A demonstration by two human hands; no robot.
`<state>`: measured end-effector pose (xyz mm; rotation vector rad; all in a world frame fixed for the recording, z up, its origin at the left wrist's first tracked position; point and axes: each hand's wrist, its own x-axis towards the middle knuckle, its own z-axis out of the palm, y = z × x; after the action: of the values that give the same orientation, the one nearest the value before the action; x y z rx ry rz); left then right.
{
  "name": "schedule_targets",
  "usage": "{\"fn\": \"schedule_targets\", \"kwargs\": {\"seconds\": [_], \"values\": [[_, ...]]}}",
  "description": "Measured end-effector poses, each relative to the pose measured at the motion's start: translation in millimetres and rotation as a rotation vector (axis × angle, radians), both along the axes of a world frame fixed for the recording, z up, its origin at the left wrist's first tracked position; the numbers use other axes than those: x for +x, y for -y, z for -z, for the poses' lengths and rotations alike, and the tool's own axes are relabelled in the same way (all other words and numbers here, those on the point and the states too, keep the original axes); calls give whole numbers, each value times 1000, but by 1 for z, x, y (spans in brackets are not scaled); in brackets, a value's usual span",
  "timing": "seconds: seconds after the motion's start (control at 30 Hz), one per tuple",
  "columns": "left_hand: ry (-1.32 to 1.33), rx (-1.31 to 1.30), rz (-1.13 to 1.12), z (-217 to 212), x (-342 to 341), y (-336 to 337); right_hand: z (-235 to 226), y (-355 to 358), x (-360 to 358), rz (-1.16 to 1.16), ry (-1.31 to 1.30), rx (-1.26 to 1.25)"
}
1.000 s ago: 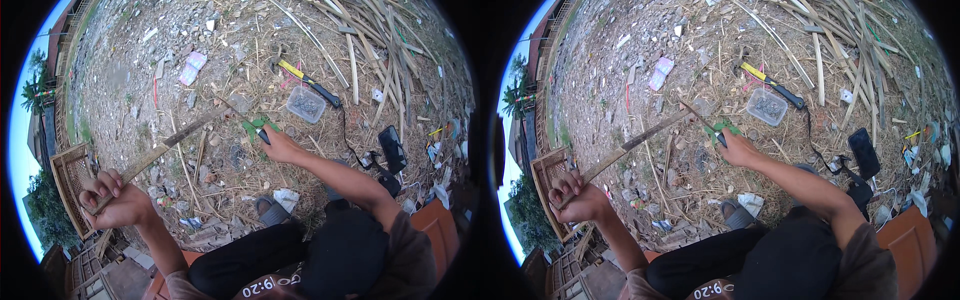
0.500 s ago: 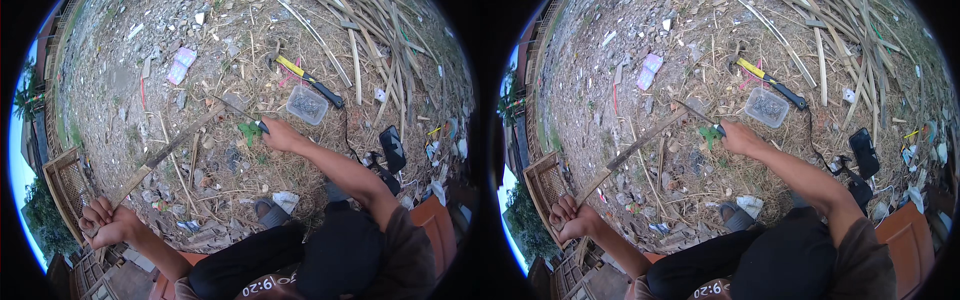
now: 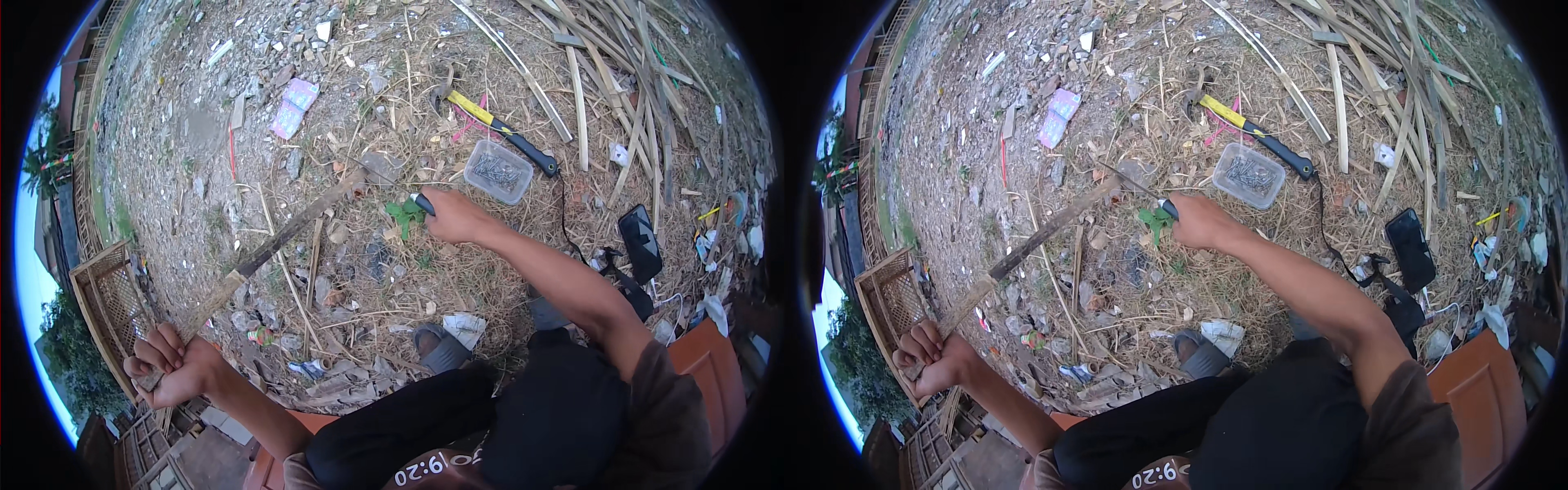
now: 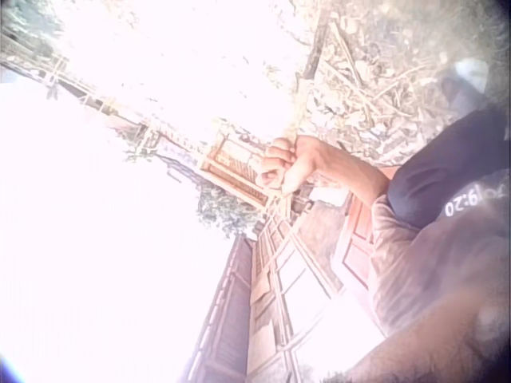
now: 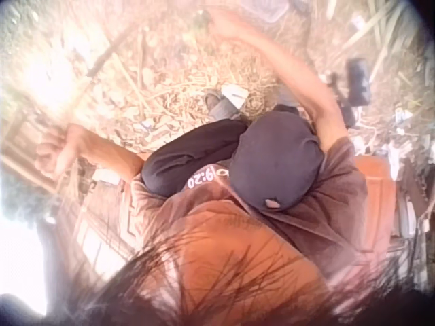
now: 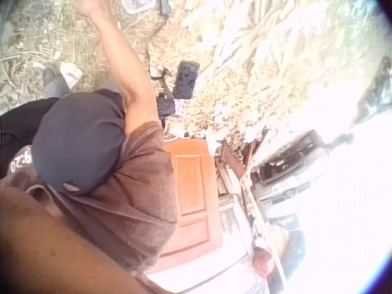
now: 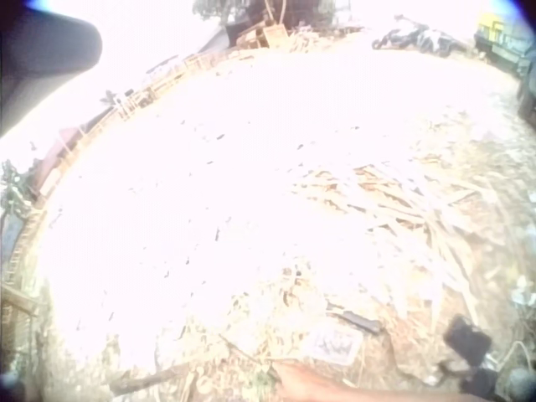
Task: The person carves a strip of bamboo with a large knife, repeatedly shaving off thin layers.
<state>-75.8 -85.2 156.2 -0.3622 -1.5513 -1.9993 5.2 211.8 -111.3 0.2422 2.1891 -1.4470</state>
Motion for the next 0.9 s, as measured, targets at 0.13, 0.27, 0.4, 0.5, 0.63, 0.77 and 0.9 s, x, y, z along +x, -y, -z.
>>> {"fn": "schedule_targets", "kwargs": {"seconds": [0.13, 0.27, 0.4, 0.5, 0.63, 0.77, 0.9], "values": [[16, 24, 94, 5, 5, -6, 9, 16, 13, -46, -116, -127], [18, 35, 104, 2, 7, -4, -7, 9, 5, -7, -26, -71], [-25, 6, 15, 5, 7, -6, 9, 10, 9, 55, 19, 15], [26, -12, 51, 3, 14, -4, -13, 6, 8, -8, 21, -96], [5, 10, 34, 8, 14, -13, 17, 5, 22, 38, -8, -73], [-6, -14, 18, 4, 14, -3, -2, 9, 16, 9, 12, -99], [2, 11, -100, 5, 8, -5, 8, 6, 20, 7, 70, -21]]}}
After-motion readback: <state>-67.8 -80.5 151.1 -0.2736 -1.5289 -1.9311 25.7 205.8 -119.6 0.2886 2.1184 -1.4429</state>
